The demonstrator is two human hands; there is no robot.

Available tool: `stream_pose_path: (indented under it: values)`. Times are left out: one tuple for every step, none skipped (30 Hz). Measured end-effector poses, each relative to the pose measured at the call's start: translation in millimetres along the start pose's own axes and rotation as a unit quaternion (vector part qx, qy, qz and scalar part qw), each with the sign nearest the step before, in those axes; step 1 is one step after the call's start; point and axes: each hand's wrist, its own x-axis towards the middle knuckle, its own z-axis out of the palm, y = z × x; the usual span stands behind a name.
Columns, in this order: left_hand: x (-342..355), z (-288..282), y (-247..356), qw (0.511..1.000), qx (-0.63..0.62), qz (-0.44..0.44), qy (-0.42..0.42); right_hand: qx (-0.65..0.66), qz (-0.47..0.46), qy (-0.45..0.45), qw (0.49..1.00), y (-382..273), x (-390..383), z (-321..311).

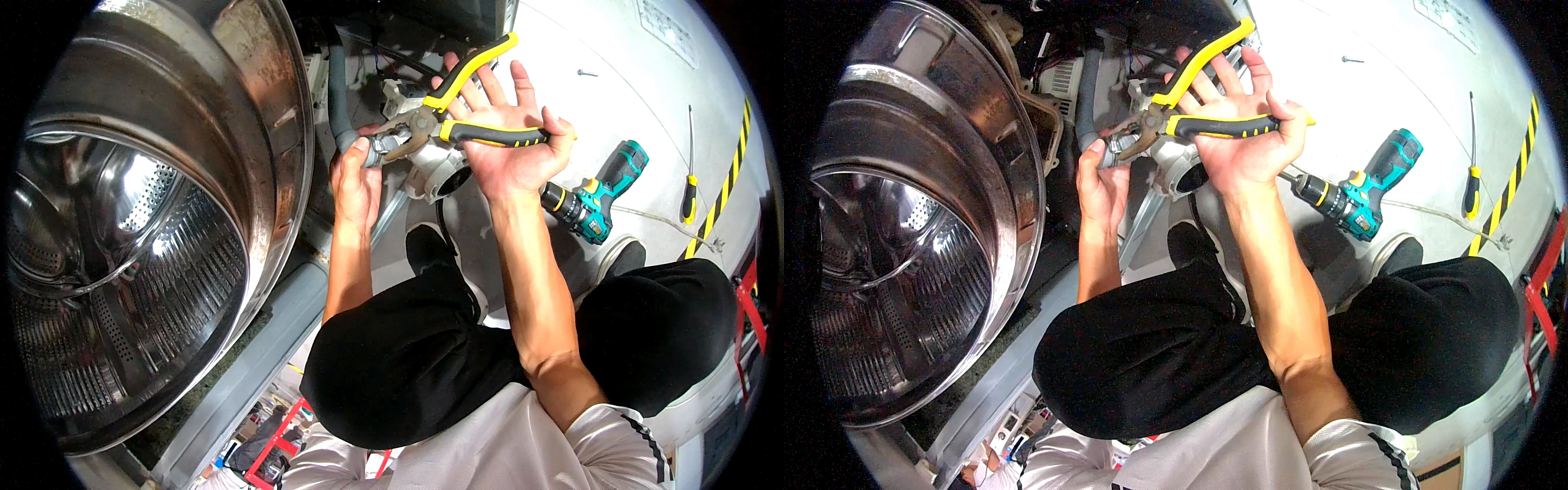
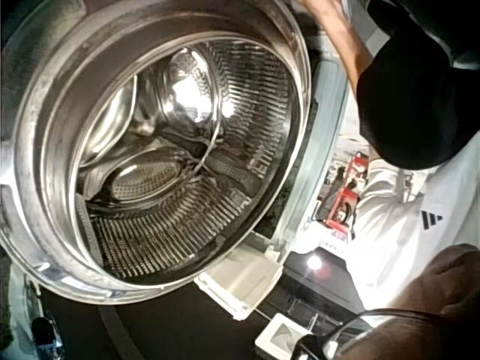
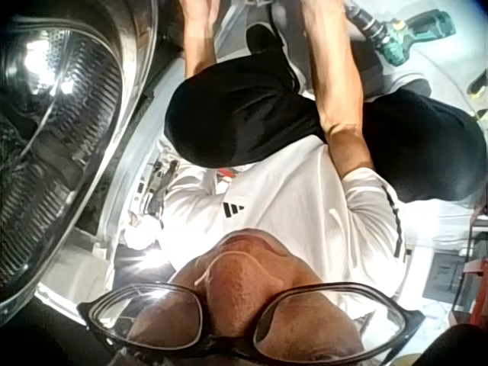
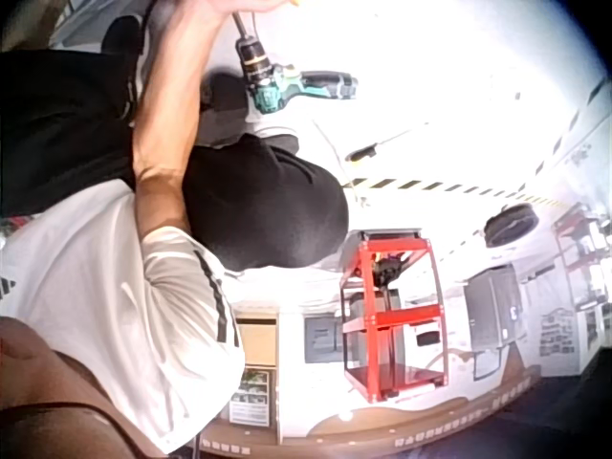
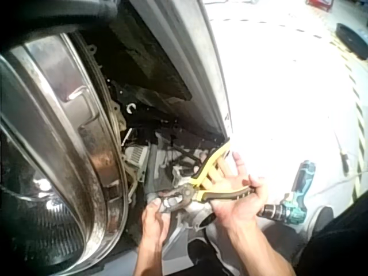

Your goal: The person connects a plastic pump housing and a rubber hose to the bottom of a washing machine by hand and then secures the hose with pliers.

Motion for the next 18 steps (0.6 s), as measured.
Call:
stream_pose_path:
  values:
    - [0, 1, 1, 1.0, 0.002, 0.0, 0.002, -0.016, -0.007, -0.002, 1.0, 0, -1, 3]
    - [0, 1, 1, 1.0, 0.003, 0.0, 0.003, -0.032, -0.014, -0.005, 0.999, 0, -2, 7]
    - [0, 1, 1, 1.0, 0.003, -0.001, 0.002, -0.049, -0.022, -0.008, 0.999, 0, -2, 12]
    - [1, 1, 1, 1.0, 0.003, -0.002, 0.0, -0.066, -0.027, -0.014, 0.997, 1, -3, 15]
    - [1, 1, 1, 1.0, 0.003, -0.003, -0.002, -0.083, -0.032, -0.021, 0.996, 1, -3, 17]
    - [1, 0, 0, 1.0, 0.01, 0.001, 0.002, -0.1, -0.037, -0.027, 0.994, 2, -3, 20]
    - [2, -1, -1, 1.0, 0.017, 0.005, 0.006, -0.118, -0.039, -0.032, 0.992, 2, -3, 22]
    - [2, -1, -1, 1.0, 0.024, 0.009, 0.01, -0.135, -0.041, -0.036, 0.989, 2, -3, 24]
    - [2, 0, -1, 1.0, 0.026, 0.009, 0.013, -0.152, -0.044, -0.041, 0.987, 2, -2, 25]
    - [1, 1, -1, 0.999, 0.028, 0.01, 0.016, -0.153, -0.043, -0.043, 0.986, 2, -2, 25]
    - [1, 2, -1, 0.999, 0.03, 0.01, 0.02, -0.154, -0.042, -0.045, 0.986, 2, -2, 24]
    - [0, 2, -1, 0.999, 0.031, 0.009, 0.022, -0.156, -0.04, -0.047, 0.986, 2, -2, 23]
    - [0, 3, 0, 0.999, 0.033, 0.009, 0.025, -0.157, -0.041, -0.047, 0.986, 2, -2, 23]
    - [-1, 3, 0, 0.999, 0.034, 0.008, 0.027, -0.159, -0.041, -0.048, 0.985, 2, -2, 25]
    - [0, 3, 0, 0.999, 0.035, 0.007, 0.023, -0.161, -0.042, -0.049, 0.985, 2, -2, 26]
    - [1, 3, 0, 0.999, 0.036, 0.005, 0.02, -0.164, -0.042, -0.055, 0.984, 2, -2, 25]
    - [2, 3, 0, 0.999, 0.038, 0.003, 0.016, -0.167, -0.041, -0.061, 0.983, 1, -1, 25]
    - [1, 6, 1, 0.999, 0.037, -0.001, 0.024, -0.169, -0.041, -0.068, 0.982, 1, -1, 24]
